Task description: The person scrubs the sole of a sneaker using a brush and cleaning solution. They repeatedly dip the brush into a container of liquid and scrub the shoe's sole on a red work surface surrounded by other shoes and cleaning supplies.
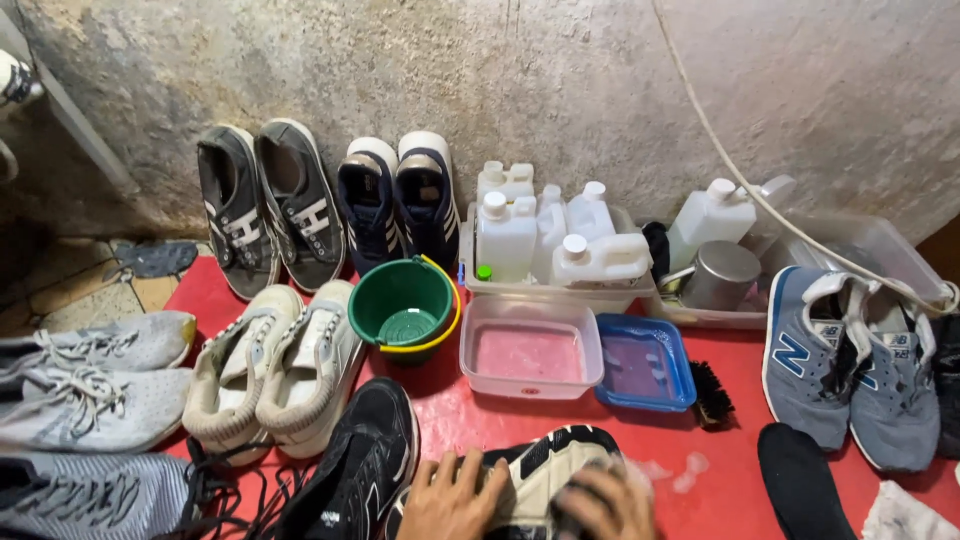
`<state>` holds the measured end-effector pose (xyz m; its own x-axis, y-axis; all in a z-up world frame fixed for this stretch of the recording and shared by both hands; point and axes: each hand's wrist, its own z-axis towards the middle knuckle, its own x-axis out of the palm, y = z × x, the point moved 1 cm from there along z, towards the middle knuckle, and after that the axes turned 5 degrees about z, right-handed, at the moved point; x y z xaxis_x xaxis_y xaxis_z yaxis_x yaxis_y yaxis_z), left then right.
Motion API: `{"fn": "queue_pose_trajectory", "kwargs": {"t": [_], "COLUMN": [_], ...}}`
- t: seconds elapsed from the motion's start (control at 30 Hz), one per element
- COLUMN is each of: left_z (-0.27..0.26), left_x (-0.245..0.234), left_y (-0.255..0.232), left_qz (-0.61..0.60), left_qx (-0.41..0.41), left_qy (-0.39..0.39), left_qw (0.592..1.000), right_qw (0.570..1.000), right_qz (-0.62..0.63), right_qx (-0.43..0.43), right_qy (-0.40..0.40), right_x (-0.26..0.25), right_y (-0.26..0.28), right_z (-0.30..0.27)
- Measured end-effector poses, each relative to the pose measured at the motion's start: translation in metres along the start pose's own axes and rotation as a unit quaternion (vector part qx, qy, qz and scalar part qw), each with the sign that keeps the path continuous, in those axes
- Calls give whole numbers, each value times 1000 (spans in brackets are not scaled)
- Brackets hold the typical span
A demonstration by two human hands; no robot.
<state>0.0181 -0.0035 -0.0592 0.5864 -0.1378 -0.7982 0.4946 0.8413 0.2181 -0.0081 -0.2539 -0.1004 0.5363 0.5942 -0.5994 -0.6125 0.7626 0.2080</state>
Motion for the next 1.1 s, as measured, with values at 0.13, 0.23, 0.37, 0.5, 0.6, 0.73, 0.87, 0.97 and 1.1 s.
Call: {"fn": "queue_pose_trajectory", "kwargs": {"t": [0.13,0.23,0.37,0.5,0.6,0.73,0.87,0.97,1.1], "left_z": [2,-5,9,15,17,12,6,8,11], "left_x": [-8,-8,-29,-49,-50,-43,-37,-35,-41], "left_y": [0,-4,1,0,1,-1,-5,-4,-2], "left_qz": [17,-6,-65,-77,-69,-57,-47,-40,-40], "left_qx": [13,5,2,5,-2,14,-2,-6,5], "left_qy": [-72,59,103,198,177,226,131,99,158], "left_qw": [997,998,992,977,982,972,990,994,987], "right_qw": [999,986,993,975,983,979,985,988,963], "right_qz": [35,47,77,81,99,126,40,74,54], "right_qx": [0,153,-8,191,106,68,142,79,238], "right_qy": [35,55,85,79,113,143,84,114,114], "right_x": [-18,-25,-21,-48,-39,-47,-31,-34,-36], "right_y": [6,6,16,20,43,25,35,23,24], "right_z": [3,12,8,45,25,36,19,19,39]}}
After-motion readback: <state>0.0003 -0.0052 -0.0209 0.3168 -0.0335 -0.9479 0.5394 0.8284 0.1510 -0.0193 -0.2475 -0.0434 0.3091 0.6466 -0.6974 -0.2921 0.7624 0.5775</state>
